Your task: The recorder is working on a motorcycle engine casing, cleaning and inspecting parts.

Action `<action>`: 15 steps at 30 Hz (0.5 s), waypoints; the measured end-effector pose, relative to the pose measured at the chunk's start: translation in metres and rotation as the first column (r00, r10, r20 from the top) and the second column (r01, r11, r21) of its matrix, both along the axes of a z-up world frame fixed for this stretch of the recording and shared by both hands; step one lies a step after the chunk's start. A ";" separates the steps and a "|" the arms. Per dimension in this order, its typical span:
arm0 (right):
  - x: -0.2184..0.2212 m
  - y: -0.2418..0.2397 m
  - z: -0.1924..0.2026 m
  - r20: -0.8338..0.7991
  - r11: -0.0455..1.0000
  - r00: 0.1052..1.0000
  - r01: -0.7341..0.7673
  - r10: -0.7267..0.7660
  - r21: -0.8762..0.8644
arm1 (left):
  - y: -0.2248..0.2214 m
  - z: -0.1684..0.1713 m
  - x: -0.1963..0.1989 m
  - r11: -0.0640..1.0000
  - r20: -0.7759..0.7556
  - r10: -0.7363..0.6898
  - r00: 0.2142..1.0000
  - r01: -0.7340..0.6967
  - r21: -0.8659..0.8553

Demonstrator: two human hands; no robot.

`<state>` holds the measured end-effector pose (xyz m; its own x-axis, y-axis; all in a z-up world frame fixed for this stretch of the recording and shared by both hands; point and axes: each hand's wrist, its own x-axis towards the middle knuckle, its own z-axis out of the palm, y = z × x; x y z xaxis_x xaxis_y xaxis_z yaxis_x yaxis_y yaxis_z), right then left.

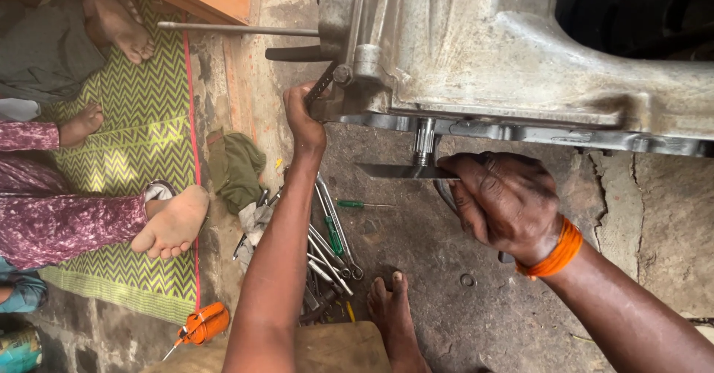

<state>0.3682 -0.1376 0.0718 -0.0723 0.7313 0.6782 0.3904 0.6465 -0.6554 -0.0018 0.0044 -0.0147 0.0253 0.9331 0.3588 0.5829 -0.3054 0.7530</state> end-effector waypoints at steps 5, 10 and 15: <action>0.006 -0.047 -0.192 0.337 0.996 0.941 0.045 -0.017 -0.076 | -0.003 0.000 -0.006 0.991 -0.265 0.104 0.959 -0.079 0.105; 0.013 -0.098 -0.115 0.047 0.942 0.994 0.110 -0.100 -0.316 | -0.006 -0.013 -0.018 0.993 -0.294 0.087 0.952 -0.059 0.101; 0.022 -0.057 -0.091 -0.036 0.976 0.988 0.140 -0.148 -0.168 | 0.010 -0.023 -0.011 0.999 0.112 0.039 0.993 -0.039 -0.007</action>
<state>0.3901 -0.1944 -0.0188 0.0716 0.8332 0.5483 0.4373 0.4678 -0.7681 -0.0128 0.0148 -0.0374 -0.0512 0.9343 0.3527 0.5060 -0.2802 0.8157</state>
